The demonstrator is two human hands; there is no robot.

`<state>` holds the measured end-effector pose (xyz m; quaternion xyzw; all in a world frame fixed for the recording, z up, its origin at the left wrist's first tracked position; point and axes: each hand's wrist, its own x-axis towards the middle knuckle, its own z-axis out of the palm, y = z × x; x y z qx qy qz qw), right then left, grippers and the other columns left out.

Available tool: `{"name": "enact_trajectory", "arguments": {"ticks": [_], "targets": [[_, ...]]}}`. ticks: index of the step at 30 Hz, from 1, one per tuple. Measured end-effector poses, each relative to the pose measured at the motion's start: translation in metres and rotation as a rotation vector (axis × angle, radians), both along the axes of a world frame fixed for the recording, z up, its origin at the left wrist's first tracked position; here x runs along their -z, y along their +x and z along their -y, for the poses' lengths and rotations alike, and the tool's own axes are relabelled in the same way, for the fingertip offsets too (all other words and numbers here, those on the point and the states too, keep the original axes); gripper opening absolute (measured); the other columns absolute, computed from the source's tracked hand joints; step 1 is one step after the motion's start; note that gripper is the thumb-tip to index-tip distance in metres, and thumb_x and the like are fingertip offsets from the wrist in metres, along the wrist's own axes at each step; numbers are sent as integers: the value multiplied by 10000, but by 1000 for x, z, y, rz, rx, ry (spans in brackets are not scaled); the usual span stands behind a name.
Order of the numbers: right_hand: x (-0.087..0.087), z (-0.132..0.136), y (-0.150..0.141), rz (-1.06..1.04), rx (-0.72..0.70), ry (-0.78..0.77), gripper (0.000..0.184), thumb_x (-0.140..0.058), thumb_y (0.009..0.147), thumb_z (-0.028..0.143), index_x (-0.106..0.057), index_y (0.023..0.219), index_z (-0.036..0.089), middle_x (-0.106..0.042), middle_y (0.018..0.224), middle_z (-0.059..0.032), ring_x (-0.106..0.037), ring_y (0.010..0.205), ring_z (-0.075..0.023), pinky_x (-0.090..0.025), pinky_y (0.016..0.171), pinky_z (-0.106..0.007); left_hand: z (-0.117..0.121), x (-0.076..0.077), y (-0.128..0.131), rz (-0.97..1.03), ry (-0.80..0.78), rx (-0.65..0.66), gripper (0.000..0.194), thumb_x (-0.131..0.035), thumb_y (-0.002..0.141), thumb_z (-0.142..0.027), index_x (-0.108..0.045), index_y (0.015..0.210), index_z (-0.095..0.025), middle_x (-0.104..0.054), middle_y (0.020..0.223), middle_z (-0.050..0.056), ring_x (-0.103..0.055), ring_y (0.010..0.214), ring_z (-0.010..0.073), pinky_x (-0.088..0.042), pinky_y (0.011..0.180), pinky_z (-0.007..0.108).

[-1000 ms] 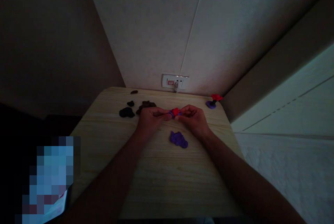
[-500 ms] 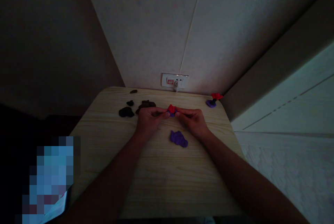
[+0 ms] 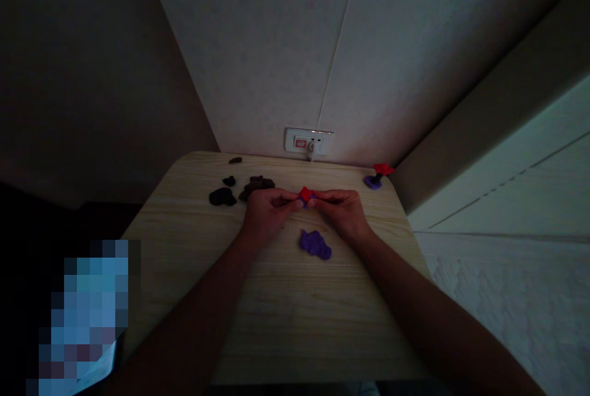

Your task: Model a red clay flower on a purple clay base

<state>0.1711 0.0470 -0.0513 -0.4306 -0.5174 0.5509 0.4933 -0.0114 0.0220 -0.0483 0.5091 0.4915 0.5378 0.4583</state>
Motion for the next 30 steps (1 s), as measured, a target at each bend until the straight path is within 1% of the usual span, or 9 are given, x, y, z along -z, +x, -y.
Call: {"name": "enact_trajectory", "arguments": {"ticks": [2, 4, 6, 12, 16, 21, 27, 29, 30], "targets": [[1, -1, 1, -3, 15, -2, 291, -958, 583, 343, -843, 834, 249, -830, 903, -41, -787, 822, -247, -626, 868, -409, 0, 0, 1, 10, 5, 11, 241, -873, 671, -320, -795, 829, -156, -819, 894, 94, -781, 832, 247, -626, 822, 386], [3, -2, 1, 3, 21, -2, 288, -955, 590, 346, -844, 836, 247, -830, 896, -42, -785, 809, -247, -628, 849, -407, 1, -1, 3, 22, 6, 19, 294, -897, 639, -324, -788, 847, -147, -819, 904, 100, -780, 832, 248, -627, 828, 391], [4, -2, 2, 8, 11, 1, 283, -952, 597, 347, -845, 840, 249, -830, 896, -39, -785, 809, -245, -627, 853, -406, 1, 0, 4, 22, 4, 9, 302, -910, 621, -315, -785, 838, -146, -818, 896, 96, -779, 824, 246, -628, 813, 383], [0, 2, 2, 17, -108, 53, 328, -919, 669, 356, -834, 975, 276, -818, 1036, -25, -781, 973, -255, -593, 995, -434, 1, 1, 3, -32, 24, -87, 205, -868, 676, -264, -799, 838, -161, -817, 866, 66, -771, 807, 228, -613, 782, 346], [-2, 3, 2, 40, -111, 74, 277, -875, 730, 403, -835, 970, 269, -818, 1041, -28, -773, 1022, -260, -579, 1029, -442, 0, 2, 2, -55, 50, -93, 186, -868, 669, -260, -804, 817, -168, -814, 828, 52, -763, 766, 217, -606, 746, 331], [1, 2, 0, 61, -61, 76, 291, -916, 669, 382, -844, 922, 258, -824, 999, -38, -785, 945, -260, -603, 967, -422, -1, 5, 3, -78, 69, -76, 139, -850, 681, -248, -793, 783, -173, -808, 818, 51, -756, 753, 215, -603, 741, 337], [3, 0, -1, -14, -36, 25, 300, -946, 613, 369, -832, 856, 233, -830, 931, -47, -778, 830, -222, -622, 859, -381, -3, 9, 5, -63, 96, -47, 194, -845, 702, -278, -732, 808, -161, -793, 834, 65, -758, 774, 214, -605, 746, 335], [3, -1, 0, -48, -47, 15, 322, -954, 604, 342, -816, 870, 225, -827, 929, -44, -772, 834, -205, -618, 864, -363, -3, 10, 6, -65, 97, -48, 213, -842, 706, -276, -727, 842, -160, -791, 862, 71, -758, 791, 213, -610, 764, 342], [4, -2, 0, -65, -55, 7, 356, -958, 600, 323, -809, 909, 227, -824, 931, -39, -769, 845, -197, -614, 873, -355, -4, 10, 6, -58, 97, -43, 225, -840, 709, -271, -729, 869, -159, -791, 882, 75, -758, 801, 211, -612, 774, 345]]}}
